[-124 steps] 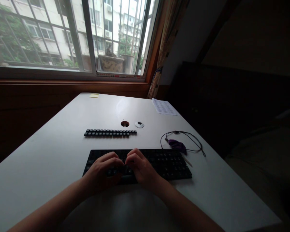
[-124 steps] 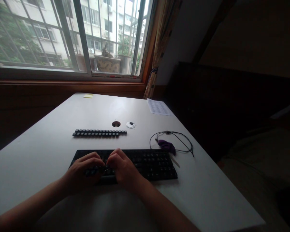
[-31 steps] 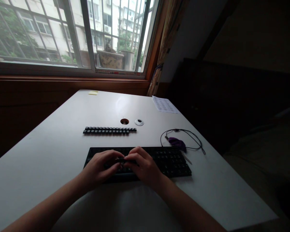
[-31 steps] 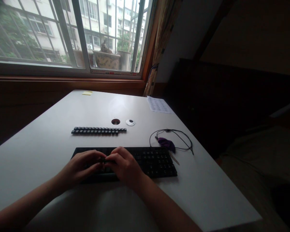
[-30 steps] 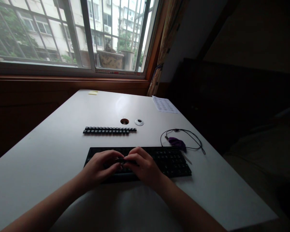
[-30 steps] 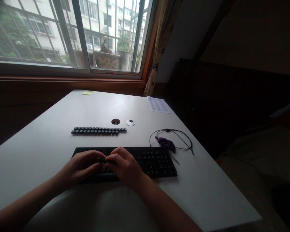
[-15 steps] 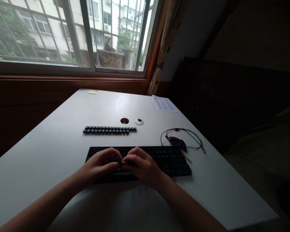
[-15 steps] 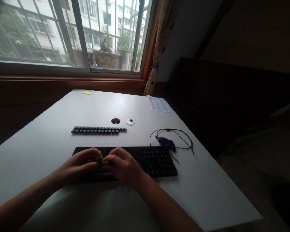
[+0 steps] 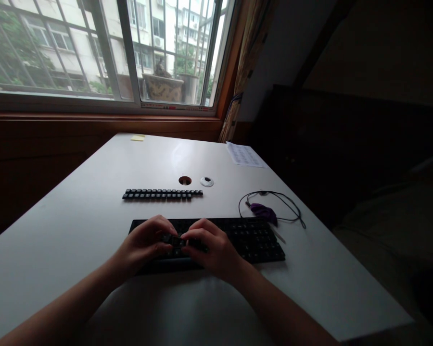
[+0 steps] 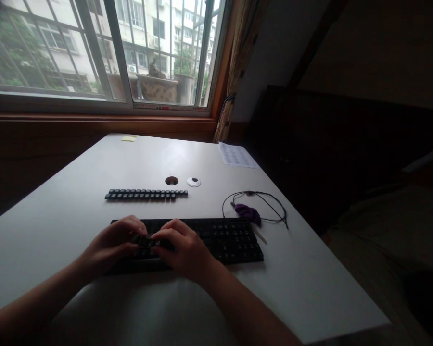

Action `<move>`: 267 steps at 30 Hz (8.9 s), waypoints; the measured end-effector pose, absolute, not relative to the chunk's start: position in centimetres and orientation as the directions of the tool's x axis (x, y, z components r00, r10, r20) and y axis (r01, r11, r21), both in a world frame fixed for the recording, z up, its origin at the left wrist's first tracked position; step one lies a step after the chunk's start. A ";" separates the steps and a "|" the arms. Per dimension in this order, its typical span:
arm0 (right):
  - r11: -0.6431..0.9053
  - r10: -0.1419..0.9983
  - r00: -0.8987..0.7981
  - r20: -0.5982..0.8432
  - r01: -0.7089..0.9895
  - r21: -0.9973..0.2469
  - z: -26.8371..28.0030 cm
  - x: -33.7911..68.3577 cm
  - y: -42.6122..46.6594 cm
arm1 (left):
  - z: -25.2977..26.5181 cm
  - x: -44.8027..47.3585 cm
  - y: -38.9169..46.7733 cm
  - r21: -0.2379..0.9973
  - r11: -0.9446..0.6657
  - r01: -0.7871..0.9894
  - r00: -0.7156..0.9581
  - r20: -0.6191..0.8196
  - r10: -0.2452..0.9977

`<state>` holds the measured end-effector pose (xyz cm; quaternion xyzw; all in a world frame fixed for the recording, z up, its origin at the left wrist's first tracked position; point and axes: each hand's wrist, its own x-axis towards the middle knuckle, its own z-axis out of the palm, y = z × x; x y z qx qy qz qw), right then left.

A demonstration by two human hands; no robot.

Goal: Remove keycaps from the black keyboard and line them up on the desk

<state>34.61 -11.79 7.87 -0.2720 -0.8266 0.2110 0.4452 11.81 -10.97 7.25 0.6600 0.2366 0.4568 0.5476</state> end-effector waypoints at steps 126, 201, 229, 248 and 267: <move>0.544 0.827 -0.499 0.258 0.827 -0.146 4.9 39.0 -1.3 | 4.5 7.0 -6.2 0.533 -0.541 0.651 0.349 0.423 0.836; 0.466 0.865 -0.411 0.288 0.442 -0.767 9.3 34.7 -14.4 | 6.0 10.2 -9.4 0.406 -0.774 0.485 0.609 0.478 0.633; 0.195 0.871 0.202 0.448 0.695 -0.692 10.0 41.6 -12.8 | 6.2 10.9 -9.9 0.327 -0.828 0.456 0.712 0.423 0.560; 0.260 0.864 -0.034 0.503 0.884 -0.387 7.6 44.1 -9.7 | 6.5 11.0 -10.1 0.342 -0.829 0.442 0.769 0.332 0.547; 0.003 0.948 0.266 0.174 0.539 -0.842 6.0 46.7 -9.0 | 6.6 10.8 -10.2 0.331 -0.812 0.481 0.785 0.250 0.567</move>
